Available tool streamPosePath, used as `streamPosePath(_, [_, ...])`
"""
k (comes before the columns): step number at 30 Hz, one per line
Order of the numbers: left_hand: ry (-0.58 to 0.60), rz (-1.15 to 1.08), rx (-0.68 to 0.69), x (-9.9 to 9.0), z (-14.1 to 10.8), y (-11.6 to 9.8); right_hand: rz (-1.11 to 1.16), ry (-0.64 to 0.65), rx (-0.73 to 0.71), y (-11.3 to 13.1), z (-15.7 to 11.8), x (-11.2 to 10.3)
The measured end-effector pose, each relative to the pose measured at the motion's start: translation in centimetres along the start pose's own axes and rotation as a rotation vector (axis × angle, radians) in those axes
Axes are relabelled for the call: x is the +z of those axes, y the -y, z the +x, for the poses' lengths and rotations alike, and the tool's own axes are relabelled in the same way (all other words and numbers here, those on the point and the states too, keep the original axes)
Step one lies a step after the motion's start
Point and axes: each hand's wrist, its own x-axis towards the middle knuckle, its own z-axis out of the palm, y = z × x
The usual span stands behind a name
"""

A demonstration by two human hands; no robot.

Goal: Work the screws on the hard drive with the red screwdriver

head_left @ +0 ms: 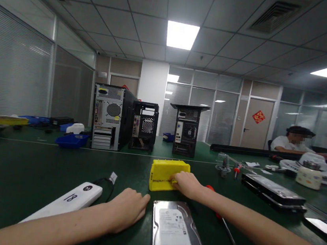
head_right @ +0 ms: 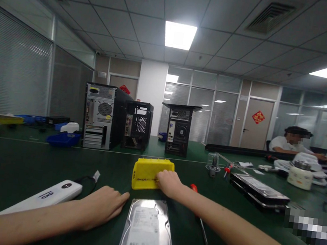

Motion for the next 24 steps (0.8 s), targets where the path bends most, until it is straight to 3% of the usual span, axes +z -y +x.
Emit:
streamPosePath(10, [-0.012,0.007,0.002,-0.2,-0.2,-0.1,0.034,-0.024,0.028,0.8,-0.2,0.1])
streamPosePath(16, [-0.023,0.009,0.011,0.4,0.1,0.2,0.197,-0.03,0.052,0.3,-0.2,0.1])
streamPosePath(24, [-0.056,-0.029,0.022,0.5,0.1,0.6,0.662,0.197,-0.067,0.5,-1.5,-2.0])
